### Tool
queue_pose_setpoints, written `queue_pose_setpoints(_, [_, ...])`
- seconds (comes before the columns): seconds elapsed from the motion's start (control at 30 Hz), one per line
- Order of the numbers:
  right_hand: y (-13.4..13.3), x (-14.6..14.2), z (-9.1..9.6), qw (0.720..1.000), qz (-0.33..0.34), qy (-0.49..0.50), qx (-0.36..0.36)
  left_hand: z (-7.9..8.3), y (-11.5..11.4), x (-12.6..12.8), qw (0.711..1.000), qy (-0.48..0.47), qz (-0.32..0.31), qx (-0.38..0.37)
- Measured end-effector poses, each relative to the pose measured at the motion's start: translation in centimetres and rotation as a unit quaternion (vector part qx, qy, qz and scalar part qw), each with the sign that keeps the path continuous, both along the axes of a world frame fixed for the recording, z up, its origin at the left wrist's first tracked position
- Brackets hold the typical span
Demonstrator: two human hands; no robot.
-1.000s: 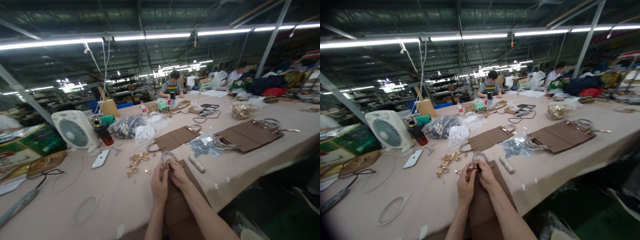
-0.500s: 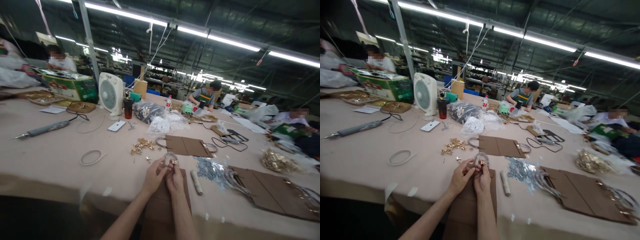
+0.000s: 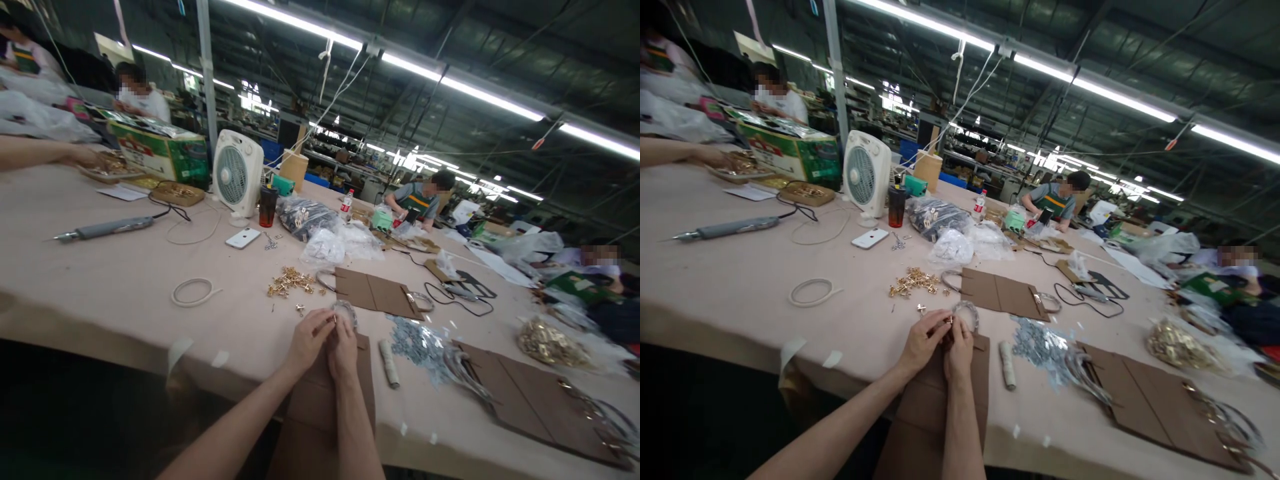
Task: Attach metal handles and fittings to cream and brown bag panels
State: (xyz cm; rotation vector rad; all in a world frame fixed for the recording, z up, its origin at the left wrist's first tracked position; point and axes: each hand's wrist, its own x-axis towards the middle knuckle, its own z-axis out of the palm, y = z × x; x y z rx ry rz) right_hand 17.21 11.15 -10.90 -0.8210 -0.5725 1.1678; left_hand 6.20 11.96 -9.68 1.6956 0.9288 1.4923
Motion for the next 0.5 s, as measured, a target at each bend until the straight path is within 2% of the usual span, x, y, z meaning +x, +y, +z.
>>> queue_pose_setpoints(0.1, [-0.1, -0.2, 0.2, 1.000, 0.017, -0.023, 0.003, 0.1, 0.1, -0.1, 1.000, -0.021, -0.003, -0.008])
queue_pose_setpoints(0.33, [0.0, 0.0, 0.9, 0.996, 0.076, 0.046, -0.001, 0.3, 0.4, -0.1, 0.998, -0.048, -0.015, -0.027])
queue_pose_setpoints(0.5, [0.2, -0.1, 1.1, 0.993, 0.094, 0.064, -0.001, 0.5, 0.7, -0.2, 0.999, -0.046, -0.003, -0.001])
